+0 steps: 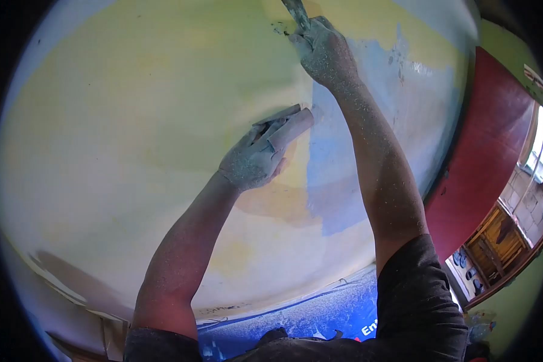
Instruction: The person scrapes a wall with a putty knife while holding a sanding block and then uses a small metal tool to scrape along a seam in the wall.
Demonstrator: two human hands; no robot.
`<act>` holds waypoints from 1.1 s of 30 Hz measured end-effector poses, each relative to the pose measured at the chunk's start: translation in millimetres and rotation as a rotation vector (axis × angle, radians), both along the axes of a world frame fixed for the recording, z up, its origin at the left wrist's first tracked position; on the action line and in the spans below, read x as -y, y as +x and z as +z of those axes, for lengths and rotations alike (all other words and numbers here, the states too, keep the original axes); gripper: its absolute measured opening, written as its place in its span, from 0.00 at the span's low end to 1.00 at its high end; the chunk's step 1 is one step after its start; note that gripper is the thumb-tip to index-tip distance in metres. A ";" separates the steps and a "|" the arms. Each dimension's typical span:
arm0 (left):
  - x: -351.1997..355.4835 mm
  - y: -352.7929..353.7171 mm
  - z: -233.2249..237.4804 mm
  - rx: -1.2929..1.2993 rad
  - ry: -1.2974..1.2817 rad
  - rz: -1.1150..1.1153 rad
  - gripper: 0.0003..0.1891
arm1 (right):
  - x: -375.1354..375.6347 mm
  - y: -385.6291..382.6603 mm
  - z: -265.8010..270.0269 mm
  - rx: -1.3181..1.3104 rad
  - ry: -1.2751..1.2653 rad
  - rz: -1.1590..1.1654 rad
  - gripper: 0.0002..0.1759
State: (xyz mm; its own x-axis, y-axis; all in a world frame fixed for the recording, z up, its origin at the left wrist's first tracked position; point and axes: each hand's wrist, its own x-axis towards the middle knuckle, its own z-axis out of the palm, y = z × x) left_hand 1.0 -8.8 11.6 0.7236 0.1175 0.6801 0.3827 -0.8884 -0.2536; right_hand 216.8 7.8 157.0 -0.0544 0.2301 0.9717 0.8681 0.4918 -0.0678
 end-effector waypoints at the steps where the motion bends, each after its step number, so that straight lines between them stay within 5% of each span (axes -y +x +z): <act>1: 0.5 -0.3 0.7 -0.004 0.030 0.003 0.47 | 0.4 -0.9 0.4 0.000 -0.007 -0.005 0.14; 16: -8.8 -1.9 -13.7 0.070 0.102 0.011 0.42 | 4.4 -15.1 -3.9 -0.076 0.007 -0.096 0.17; 26: -40.4 -10.4 -34.3 -0.306 0.423 0.433 0.34 | 62.1 -114.1 -62.9 -0.245 -0.120 0.039 0.11; 29: -22.8 -10.6 -23.8 -0.131 0.484 0.342 0.34 | 37.1 -48.8 -61.0 -0.133 0.314 -0.072 0.10; 31: -12.2 -8.2 -12.6 -0.082 0.525 0.257 0.35 | 70.3 -7.6 -71.7 -0.523 -0.024 0.351 0.12; 33: -12.3 -2.4 -6.6 -0.034 0.481 0.175 0.36 | 123.1 34.4 -86.3 -0.477 -0.412 0.232 0.13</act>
State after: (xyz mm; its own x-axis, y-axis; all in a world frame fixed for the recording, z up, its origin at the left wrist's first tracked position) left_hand -1.4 3.5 5.0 0.7440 -0.0811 0.6632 0.4998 -0.5912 -0.6330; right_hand 251.2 -115.4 70.7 0.2665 0.6211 0.7370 0.5714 0.5140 -0.6398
